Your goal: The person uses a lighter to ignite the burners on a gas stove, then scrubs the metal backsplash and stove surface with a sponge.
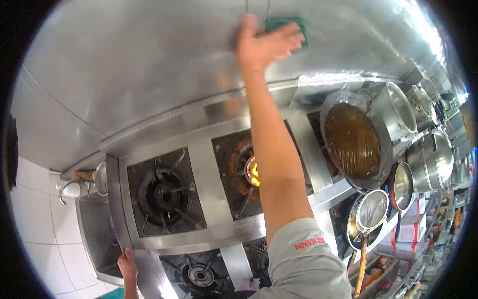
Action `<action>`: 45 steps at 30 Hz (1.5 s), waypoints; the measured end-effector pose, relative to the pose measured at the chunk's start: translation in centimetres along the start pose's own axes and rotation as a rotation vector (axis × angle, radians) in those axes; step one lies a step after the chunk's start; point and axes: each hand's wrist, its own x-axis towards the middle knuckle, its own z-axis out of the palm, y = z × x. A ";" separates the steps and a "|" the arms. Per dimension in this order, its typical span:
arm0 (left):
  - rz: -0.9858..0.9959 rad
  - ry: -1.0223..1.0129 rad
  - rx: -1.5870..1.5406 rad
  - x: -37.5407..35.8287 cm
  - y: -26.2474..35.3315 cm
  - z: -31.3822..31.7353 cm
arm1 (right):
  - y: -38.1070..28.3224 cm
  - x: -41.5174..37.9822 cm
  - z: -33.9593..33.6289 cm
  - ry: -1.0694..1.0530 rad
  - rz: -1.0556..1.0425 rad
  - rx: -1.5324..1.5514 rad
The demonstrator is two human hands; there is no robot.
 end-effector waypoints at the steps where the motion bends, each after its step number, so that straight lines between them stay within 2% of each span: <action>1: 0.014 0.027 -0.018 0.3 -0.3 -0.1 | -3.8 0.7 0.2 -0.033 -0.275 -0.065; 2: -0.024 -0.001 0.038 0.4 -0.5 -0.1 | -8.3 0.5 0.4 -0.064 -0.551 -0.133; 3: -0.067 -0.034 0.092 0.2 -0.6 -0.1 | -13.0 1.0 0.1 -0.095 -0.732 -0.024; 4: -0.025 0.004 0.097 -0.2 -0.3 -0.3 | -17.6 2.0 -0.7 -0.126 -0.919 0.081; 6: -0.042 0.030 0.057 -1.0 -0.5 -0.5 | -26.1 5.3 -2.8 -0.477 -1.213 0.002; 7: -0.060 0.036 0.046 -0.9 -0.3 -0.5 | -29.2 7.6 -2.3 -0.532 -1.284 0.059; 9: -0.033 0.151 -0.034 -0.7 0.4 -0.5 | -34.5 13.2 1.2 -0.270 -1.270 0.092; 10: -0.081 0.119 0.036 -0.6 0.0 -0.2 | -36.5 16.4 0.8 -0.240 -1.174 0.080; 12: -0.132 0.064 0.105 -0.6 -0.6 0.1 | -35.3 21.9 -2.3 -0.172 -0.965 0.004; 13: -0.098 0.054 0.077 -0.2 -0.4 0.2 | -32.8 24.2 -1.9 -0.042 -0.923 -0.094; 14: -0.070 0.043 0.052 -0.3 -0.2 -0.1 | -30.4 24.4 -3.3 -0.055 -0.847 -0.119; 15: -0.043 0.033 0.027 -0.5 -0.4 -0.1 | -26.0 24.1 -4.4 -0.100 -0.933 -0.032; 16: -0.088 0.026 0.016 -0.2 -1.0 0.4 | -20.4 22.0 -3.4 -0.071 -0.837 -0.112; 17: -0.102 0.027 0.008 -0.6 -0.8 0.1 | -15.5 18.0 -4.6 -0.077 -0.837 -0.178; 19: -0.104 -0.003 -0.021 -0.9 1.6 -1.5 | -4.5 8.5 -8.0 -0.347 -0.875 -0.289; 20: -0.024 0.020 -0.051 -0.7 0.6 -1.0 | 0.7 4.8 -10.2 -0.598 -0.864 -0.415; 22: -0.016 0.023 -0.051 -0.1 -0.4 -0.6 | 4.0 3.4 -13.1 -0.850 -0.873 -0.504; 23: -0.013 0.009 -0.049 -0.1 -0.7 -0.2 | 2.6 4.9 -12.8 -0.846 -0.882 -0.499; 25: -0.022 -0.060 -0.060 -0.5 1.1 -1.9 | -4.3 11.5 -12.4 -0.688 -1.033 -0.506; 26: -0.035 -0.120 -0.058 -0.5 2.0 -2.6 | -7.8 16.1 -10.8 -0.476 -1.092 -0.327; 27: -0.038 -0.124 -0.067 -0.4 1.6 -1.9 | -12.6 21.2 -8.7 -0.322 -1.070 -0.216; 29: -0.025 -0.103 0.049 -0.2 0.0 -1.0 | -22.4 30.6 -3.7 -0.030 -0.922 -0.224; 30: -0.041 -0.104 0.044 0.3 -0.7 -0.8 | -28.5 32.3 -2.9 -0.063 -0.795 -0.147; 31: 0.007 -0.210 0.099 1.3 -0.7 -1.4 | -33.6 32.7 -1.8 -0.060 -0.875 -0.176; 32: 0.064 -0.319 0.154 2.4 -0.1 -2.1 | -39.4 27.5 -2.0 -0.189 -0.673 -0.536; 33: 0.066 -0.327 0.151 4.0 1.1 -2.6 | -41.7 20.9 -4.8 -0.214 -0.780 -0.525; 34: 0.015 -0.342 -0.193 5.8 2.5 -3.1 | -40.5 18.7 -3.2 -0.262 -0.951 -0.337; 35: -0.039 -0.349 -0.539 7.2 3.5 -3.1 | -39.4 17.0 -1.2 -0.294 -1.168 -0.336; 36: -0.034 -0.352 -0.546 8.4 4.1 -2.5 | -37.4 14.4 -0.2 -0.223 -1.403 -0.262; 37: -0.014 -0.349 -0.395 9.4 4.4 -1.4 | -35.2 12.2 0.0 -0.168 -1.530 -0.082; 38: 0.003 -0.346 -0.240 10.0 4.3 -1.1 | -33.3 11.6 -0.9 -0.281 -1.577 -0.101; 39: -0.003 -0.349 -0.247 10.0 5.0 -1.6 | -31.9 12.2 -2.1 -0.396 -1.621 -0.120; 41: 0.064 -0.287 -0.227 8.8 7.1 -2.4 | -30.9 15.9 -3.8 -0.344 -1.576 -0.140; 42: 0.046 -0.290 -0.244 8.9 6.5 -2.0 | -29.9 20.0 -2.7 -0.156 -1.415 -0.128; 43: 0.153 -0.242 -0.247 8.7 5.7 -1.4 | -30.1 22.5 0.3 0.016 -1.244 -0.112; 44: 0.260 -0.198 -0.241 8.4 5.0 -0.9 | -33.1 21.6 1.7 0.047 -1.019 -0.130; 45: 0.246 -0.208 -0.246 8.3 4.7 -0.6 | -36.8 21.0 1.6 0.084 -0.789 -0.157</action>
